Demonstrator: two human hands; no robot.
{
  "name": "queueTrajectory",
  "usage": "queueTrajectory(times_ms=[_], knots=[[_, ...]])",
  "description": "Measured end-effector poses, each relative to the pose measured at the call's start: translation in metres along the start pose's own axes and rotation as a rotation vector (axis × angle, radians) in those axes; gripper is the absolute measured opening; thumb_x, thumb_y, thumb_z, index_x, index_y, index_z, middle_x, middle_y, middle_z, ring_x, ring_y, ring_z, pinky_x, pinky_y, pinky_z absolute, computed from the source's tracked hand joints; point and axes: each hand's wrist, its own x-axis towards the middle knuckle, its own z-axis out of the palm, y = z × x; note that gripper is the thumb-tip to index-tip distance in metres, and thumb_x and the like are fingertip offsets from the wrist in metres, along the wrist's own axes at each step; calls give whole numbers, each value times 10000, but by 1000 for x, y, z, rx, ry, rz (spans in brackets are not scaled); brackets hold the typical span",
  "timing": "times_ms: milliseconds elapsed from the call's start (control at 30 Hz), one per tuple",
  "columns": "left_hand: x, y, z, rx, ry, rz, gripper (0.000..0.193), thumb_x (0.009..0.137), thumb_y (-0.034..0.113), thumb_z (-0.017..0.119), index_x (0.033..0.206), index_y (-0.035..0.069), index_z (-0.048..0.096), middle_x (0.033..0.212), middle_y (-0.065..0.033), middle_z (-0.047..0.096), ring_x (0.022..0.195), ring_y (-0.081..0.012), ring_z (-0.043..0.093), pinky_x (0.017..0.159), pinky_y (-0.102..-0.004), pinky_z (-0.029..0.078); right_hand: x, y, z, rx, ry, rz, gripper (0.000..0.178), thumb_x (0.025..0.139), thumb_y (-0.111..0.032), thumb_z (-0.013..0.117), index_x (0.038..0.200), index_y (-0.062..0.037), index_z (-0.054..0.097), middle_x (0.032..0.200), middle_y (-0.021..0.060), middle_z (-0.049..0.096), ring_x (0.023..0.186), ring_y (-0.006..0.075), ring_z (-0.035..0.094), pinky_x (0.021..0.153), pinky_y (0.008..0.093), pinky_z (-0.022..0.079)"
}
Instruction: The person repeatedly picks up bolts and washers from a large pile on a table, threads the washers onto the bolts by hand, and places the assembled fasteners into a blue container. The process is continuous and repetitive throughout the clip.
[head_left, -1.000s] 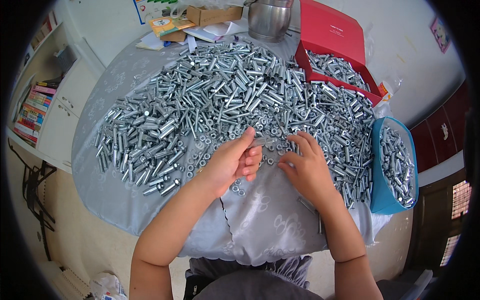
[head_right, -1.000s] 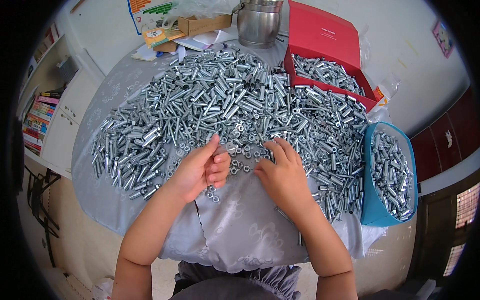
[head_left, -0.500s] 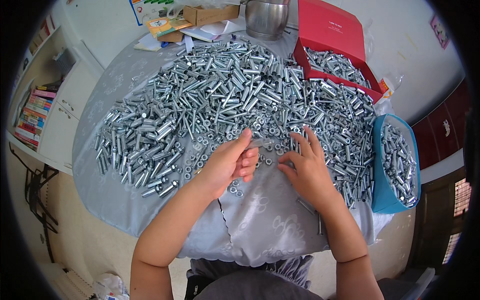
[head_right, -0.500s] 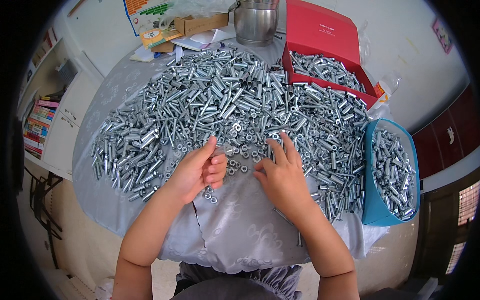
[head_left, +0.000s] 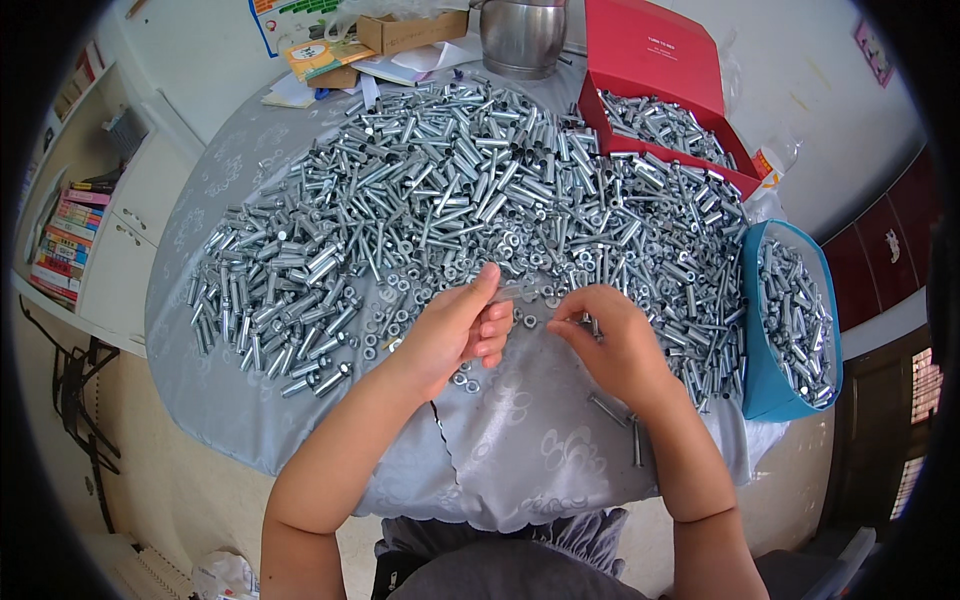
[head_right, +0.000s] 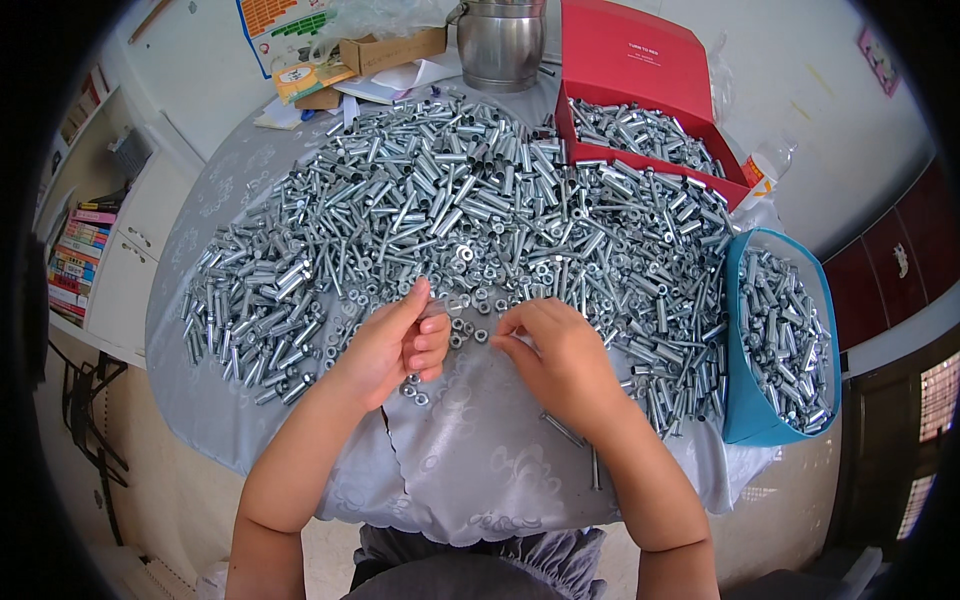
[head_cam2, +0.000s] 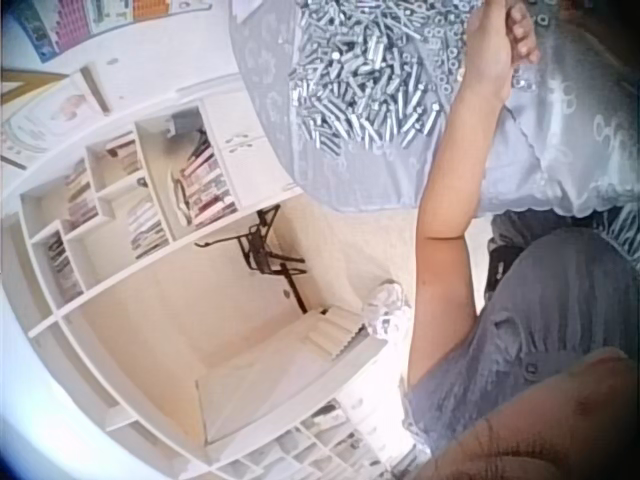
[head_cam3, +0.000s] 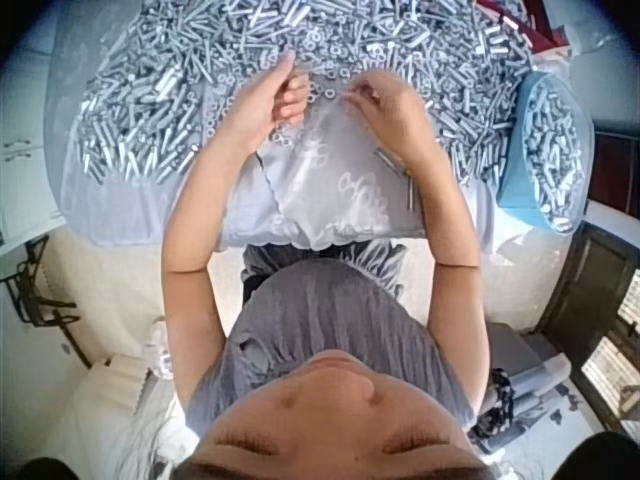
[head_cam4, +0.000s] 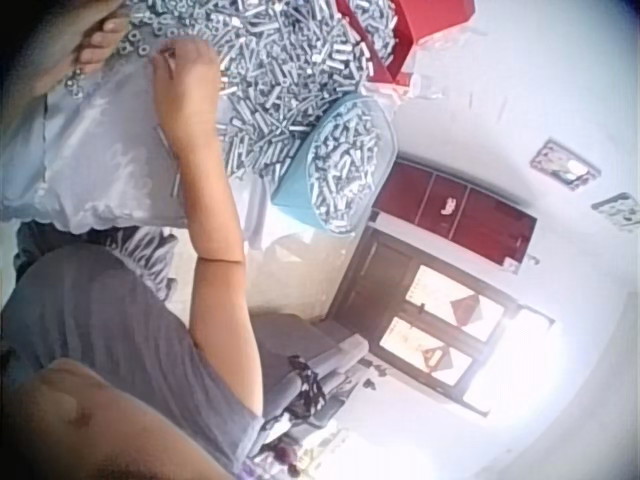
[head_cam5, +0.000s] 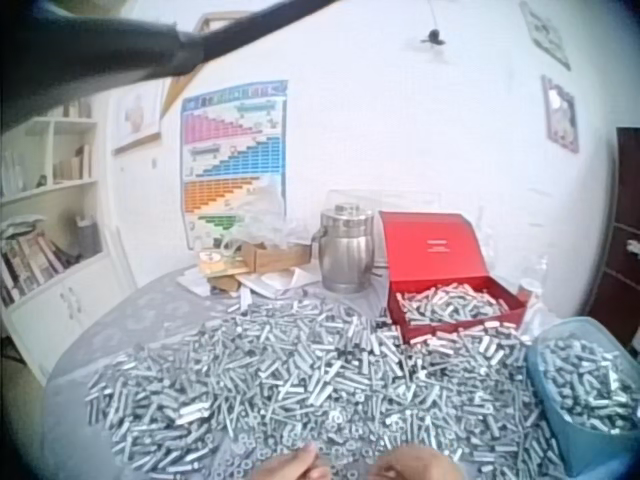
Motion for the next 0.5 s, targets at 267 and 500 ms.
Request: queueTrajectory(times_ms=[267,500], knots=[[-2,-6,6,116,25,-39,467,902,528,378,679,119,391,590,40,348,496,-73,335,496,-233,342,-3,-14,-9,881,12,180,115,787,10,639,880,9,571,835,27,597,767,81,558,671,203,446],[-3,-7,7,134,-31,-23,471,897,527,396,681,108,395,597,40,342,505,-68,328,484,-217,331,-1,-11,-6,910,8,239,130,785,11,638,890,-3,564,843,31,591,767,84,557,698,204,449]])
